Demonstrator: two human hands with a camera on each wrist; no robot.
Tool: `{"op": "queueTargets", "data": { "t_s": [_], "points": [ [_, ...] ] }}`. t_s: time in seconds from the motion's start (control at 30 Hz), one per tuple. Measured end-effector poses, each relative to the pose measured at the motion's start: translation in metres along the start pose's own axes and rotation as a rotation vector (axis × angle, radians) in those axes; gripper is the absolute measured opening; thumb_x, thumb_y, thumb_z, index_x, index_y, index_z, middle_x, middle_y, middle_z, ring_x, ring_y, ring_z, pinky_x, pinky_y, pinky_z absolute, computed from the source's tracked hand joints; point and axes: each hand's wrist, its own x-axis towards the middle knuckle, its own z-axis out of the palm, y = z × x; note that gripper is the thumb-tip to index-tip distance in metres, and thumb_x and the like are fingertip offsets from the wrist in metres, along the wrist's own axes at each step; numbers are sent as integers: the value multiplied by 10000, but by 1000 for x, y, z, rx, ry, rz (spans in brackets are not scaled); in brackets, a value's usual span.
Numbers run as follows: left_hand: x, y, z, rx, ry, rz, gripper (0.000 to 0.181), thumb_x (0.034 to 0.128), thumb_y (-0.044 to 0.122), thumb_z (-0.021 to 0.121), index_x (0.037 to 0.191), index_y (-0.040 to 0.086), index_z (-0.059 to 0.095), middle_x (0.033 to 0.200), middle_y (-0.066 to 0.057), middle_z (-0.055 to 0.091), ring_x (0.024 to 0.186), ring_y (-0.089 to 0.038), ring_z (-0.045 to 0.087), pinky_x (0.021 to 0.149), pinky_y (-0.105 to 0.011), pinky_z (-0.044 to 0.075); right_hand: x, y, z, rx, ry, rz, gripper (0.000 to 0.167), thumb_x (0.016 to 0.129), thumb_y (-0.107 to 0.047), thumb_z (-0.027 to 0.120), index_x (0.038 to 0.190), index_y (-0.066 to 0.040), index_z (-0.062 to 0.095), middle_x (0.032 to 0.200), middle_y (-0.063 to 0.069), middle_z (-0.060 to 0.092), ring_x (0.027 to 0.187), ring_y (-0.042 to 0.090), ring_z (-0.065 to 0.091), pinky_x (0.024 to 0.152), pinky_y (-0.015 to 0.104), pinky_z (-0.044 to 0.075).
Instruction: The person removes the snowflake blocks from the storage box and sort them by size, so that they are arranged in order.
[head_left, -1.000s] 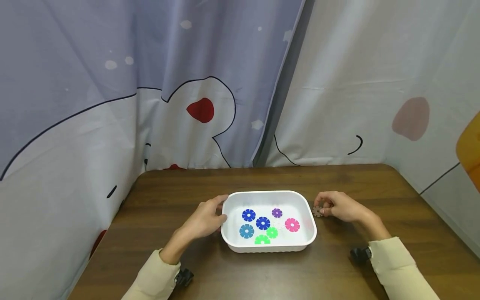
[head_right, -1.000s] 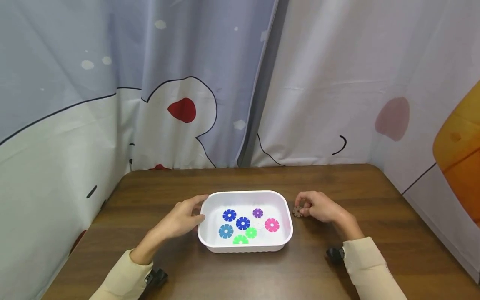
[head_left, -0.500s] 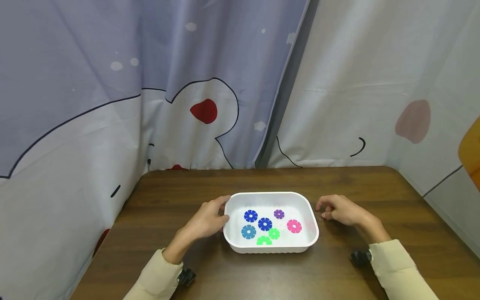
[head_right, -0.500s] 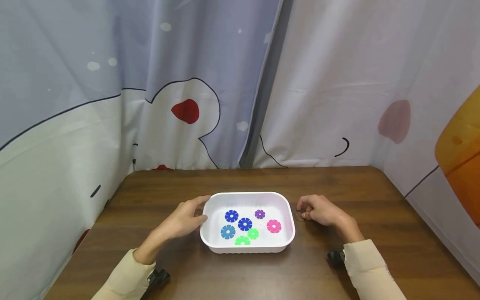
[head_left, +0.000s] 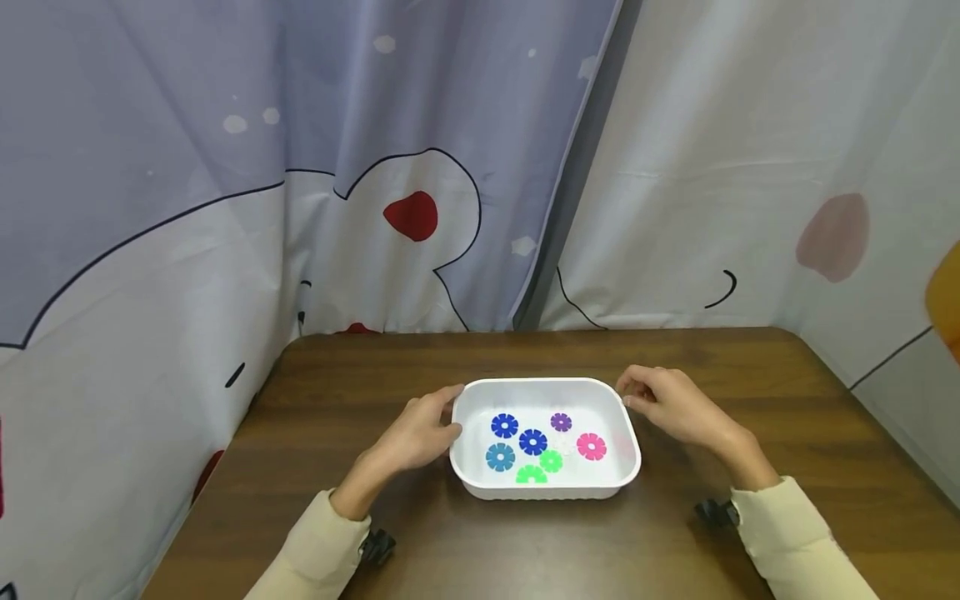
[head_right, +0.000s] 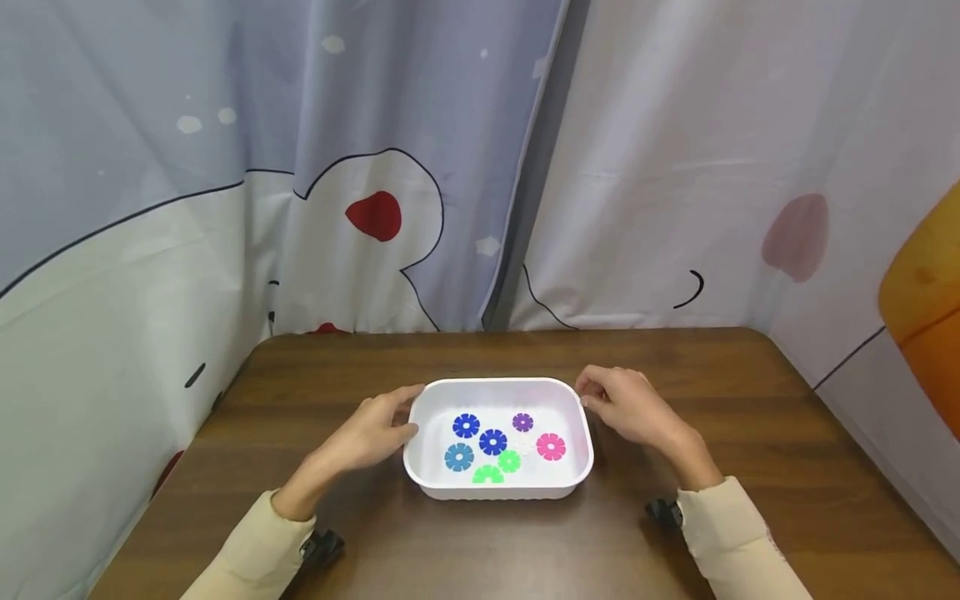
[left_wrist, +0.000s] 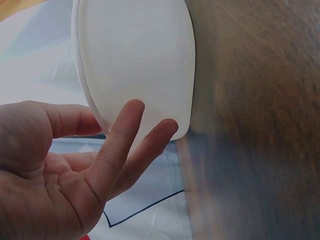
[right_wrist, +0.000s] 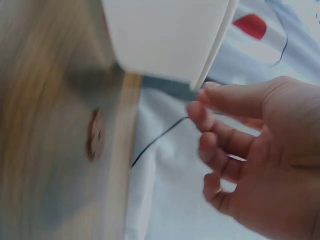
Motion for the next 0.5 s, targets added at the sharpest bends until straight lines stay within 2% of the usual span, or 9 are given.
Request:
{"op": "queueTargets", "data": {
  "t_s": [0.1, 0.2, 0.37, 0.43, 0.5],
  "points": [
    [0, 0, -1, 4, -1, 0, 617, 959, -6, 670, 1544, -47, 476, 1336, -289, 672, 883, -249, 718, 732, -377, 661, 5, -17, 4, 5, 31, -40, 117, 940, -43, 775, 1040, -103, 764, 811, -87, 651, 758, 105, 539, 674, 255, 491],
    [0, 0, -1, 9, -4, 0, 619, 960, -5, 671, 1545, -48, 475, 1339, -285, 671, 907, -251, 708, 756, -385, 662, 7, -34, 12, -15, 23, -107, 141, 918, -69, 813, 1047, -114, 779, 801, -122, 624, 789, 138, 547, 709, 284, 480],
    [0, 0, -1, 20, -5, -1, 618, 959, 1, 674, 1543, -51, 477, 1345, -275, 672, 972, -272, 708, 822, -430, 660, 12, -56, 30, -126, -65, -192, 181, 879, -150, 869, 1054, -160, 824, 926, -97, 737, 950, 187, 620, 820, 359, 436],
    [0, -1, -1, 23, -3, -1, 617, 961, 2, 673, 1544, -52, 476, 1347, -276, 671, 979, -277, 713, 825, -434, 660, 14, -61, 38, -174, -110, -191, 193, 865, -155, 878, 1053, -172, 839, 958, -78, 751, 974, 183, 617, 828, 370, 425],
    [-1, -2, -1, 31, -2, -2, 617, 966, 6, 672, 1547, -49, 473, 1351, -275, 670, 968, -271, 713, 813, -422, 661, 15, -65, 45, -222, -151, -177, 225, 842, -148, 889, 1062, -174, 847, 919, -69, 729, 953, 169, 598, 838, 384, 427]
  ]
}}
